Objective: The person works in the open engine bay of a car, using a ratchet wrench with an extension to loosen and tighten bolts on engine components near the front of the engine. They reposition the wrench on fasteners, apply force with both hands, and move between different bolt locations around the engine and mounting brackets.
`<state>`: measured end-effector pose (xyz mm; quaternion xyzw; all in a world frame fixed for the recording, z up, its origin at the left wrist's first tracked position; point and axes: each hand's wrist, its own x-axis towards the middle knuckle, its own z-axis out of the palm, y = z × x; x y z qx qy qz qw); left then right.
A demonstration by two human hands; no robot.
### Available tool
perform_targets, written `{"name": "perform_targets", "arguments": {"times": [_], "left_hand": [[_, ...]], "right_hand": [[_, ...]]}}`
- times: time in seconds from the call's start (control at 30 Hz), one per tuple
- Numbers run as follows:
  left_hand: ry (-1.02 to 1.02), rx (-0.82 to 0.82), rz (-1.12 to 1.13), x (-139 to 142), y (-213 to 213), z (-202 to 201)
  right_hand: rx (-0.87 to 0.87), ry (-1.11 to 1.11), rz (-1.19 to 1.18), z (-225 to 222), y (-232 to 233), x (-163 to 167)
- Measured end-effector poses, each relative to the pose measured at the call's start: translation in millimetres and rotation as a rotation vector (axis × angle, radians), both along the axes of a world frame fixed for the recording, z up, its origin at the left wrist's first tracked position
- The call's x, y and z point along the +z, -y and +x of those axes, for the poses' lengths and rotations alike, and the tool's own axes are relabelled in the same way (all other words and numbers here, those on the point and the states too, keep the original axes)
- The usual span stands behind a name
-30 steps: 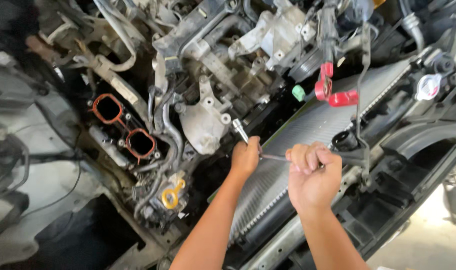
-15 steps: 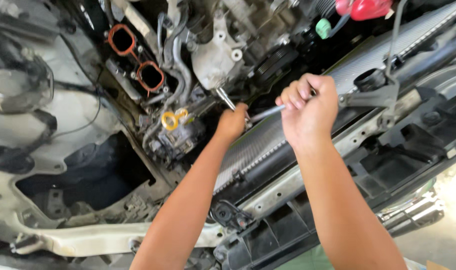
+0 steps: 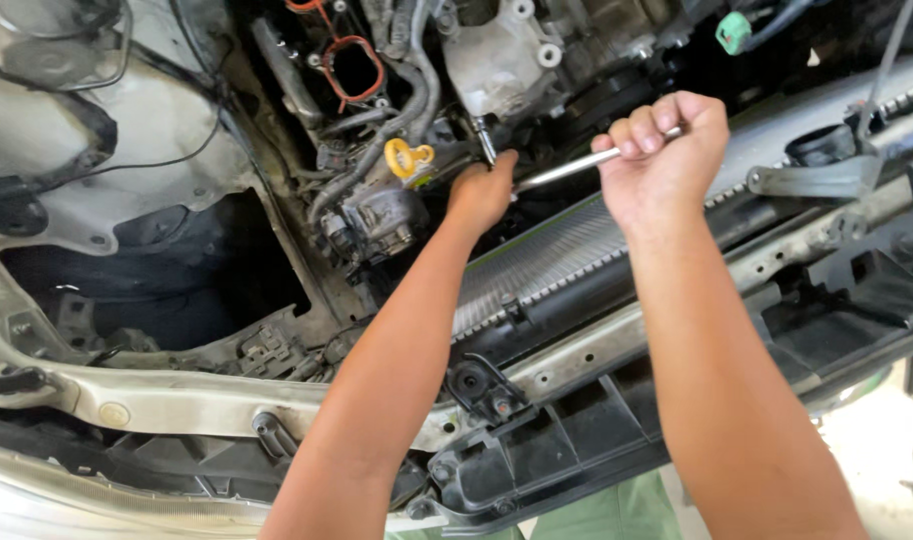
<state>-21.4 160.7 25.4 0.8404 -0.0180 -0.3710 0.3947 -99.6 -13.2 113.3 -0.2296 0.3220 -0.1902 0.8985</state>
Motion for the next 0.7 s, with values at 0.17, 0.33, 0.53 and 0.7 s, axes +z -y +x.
{"name": "perform_targets", "arguments": {"times": [0.17,0.33,0.53,0.7], "left_hand": [[0.077,-0.039,0.066,5,-4,3],[0.087,0.000,0.150,17,-4,0],[0.139,0.064,0.157,24,4,-9],[0.149,0.119,0.128,9,11,-6]], "right_hand": [[-0.048,-0.104,0.072,6,7,-7],[-0.169,-0.323,0.103,29,15,-14],[-0.204,-0.518,0.077,68,19,-7],[-0.125,-0.338,-0.032,65,16,0]]}}
